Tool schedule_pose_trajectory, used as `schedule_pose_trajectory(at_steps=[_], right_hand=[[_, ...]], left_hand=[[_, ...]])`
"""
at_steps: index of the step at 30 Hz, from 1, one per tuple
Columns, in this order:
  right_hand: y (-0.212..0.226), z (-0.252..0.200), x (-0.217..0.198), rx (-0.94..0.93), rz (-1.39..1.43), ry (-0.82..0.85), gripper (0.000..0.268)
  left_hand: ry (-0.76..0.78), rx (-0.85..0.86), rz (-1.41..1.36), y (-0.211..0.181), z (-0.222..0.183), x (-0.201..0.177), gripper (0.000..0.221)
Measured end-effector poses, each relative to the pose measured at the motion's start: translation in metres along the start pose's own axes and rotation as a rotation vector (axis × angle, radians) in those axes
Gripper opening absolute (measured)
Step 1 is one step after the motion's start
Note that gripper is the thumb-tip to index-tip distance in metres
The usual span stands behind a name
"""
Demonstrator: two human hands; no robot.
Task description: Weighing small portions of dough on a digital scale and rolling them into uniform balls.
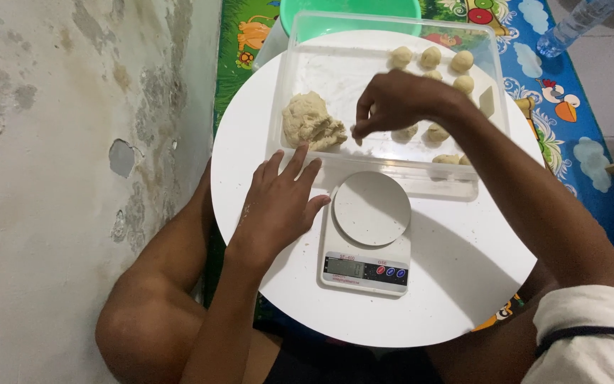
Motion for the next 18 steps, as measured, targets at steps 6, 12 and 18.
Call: schedule_pose_trajectory(at_steps=[6,12,18], right_hand=[[0.027,-0.017,-0.028,-0.095,0.083,-0.189,0.028],[0.047,0.002,-0.017,-0.404,0.105,-0.244,0.029],[0.05,0.015,-0.014,-0.304,0.004,-0.36,0.043]], left_hand=[[-0.019,-0.014,-0.027,-0.001,-0.003,-0.007,0.059],[0.047,-0.013,-0.005,-0.001,0.001,0.0,0.058],[0.05,-0.015,-0.021,-0.002,0.0,-0.003,0.059]])
Point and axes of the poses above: each hand's wrist, its own z-axis towards the middle knuckle, its own x-axis out of the palm, y = z × x, the point moved 8 cm from there along z, towards the middle knuckle, and after that the axes turned 14 degrees about z, right-handed, at the moved point
